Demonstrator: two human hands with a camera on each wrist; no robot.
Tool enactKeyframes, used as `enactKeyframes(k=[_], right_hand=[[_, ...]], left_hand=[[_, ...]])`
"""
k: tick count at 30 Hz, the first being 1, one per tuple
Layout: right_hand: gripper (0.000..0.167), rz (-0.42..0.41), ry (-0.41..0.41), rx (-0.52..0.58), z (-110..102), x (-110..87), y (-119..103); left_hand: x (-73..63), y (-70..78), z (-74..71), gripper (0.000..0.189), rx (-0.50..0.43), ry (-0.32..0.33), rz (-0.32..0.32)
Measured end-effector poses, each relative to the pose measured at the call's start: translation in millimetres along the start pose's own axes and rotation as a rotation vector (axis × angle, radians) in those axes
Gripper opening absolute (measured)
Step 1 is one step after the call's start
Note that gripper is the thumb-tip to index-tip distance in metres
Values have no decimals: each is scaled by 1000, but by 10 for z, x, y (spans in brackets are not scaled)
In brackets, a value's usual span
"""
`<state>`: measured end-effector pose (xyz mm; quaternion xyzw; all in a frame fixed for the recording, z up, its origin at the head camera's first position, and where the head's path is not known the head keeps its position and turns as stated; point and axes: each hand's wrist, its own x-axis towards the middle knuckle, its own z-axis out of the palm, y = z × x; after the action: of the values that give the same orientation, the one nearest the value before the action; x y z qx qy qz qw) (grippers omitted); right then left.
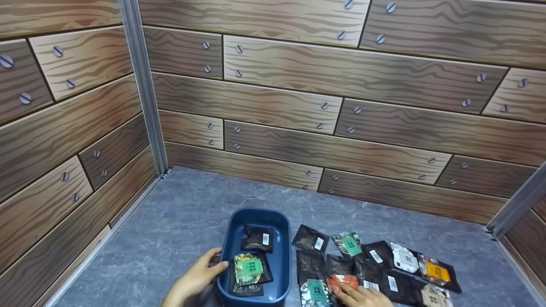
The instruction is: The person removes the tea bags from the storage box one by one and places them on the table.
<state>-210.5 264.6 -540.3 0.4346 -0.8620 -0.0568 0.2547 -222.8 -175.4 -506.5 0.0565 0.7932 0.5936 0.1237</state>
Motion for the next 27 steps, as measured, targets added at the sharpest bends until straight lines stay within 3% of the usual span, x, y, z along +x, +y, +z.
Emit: enactKeyframes(k=[9, 13, 15, 17, 22, 27], right_hand=[[36, 54, -107, 57, -33, -1, -36], [43, 90, -238, 143, -118, 48, -6], [46, 95, -263, 161, -151, 78, 5], [46, 83, -234, 155, -164, 101, 5], [40, 6, -14, 62, -144, 169, -24], [39, -49, 98, 12, -211, 327, -71]], left_hand=[[17, -19, 4, 57, -15, -12, 17], [29, -27, 6, 56, -17, -14, 18], [32, -29, 6, 56, -18, -17, 20], [31, -26, 7, 56, -24, -19, 16], [10, -15, 8, 56, -39, -18, 26], [0, -5, 2, 57, -39, -19, 19]])
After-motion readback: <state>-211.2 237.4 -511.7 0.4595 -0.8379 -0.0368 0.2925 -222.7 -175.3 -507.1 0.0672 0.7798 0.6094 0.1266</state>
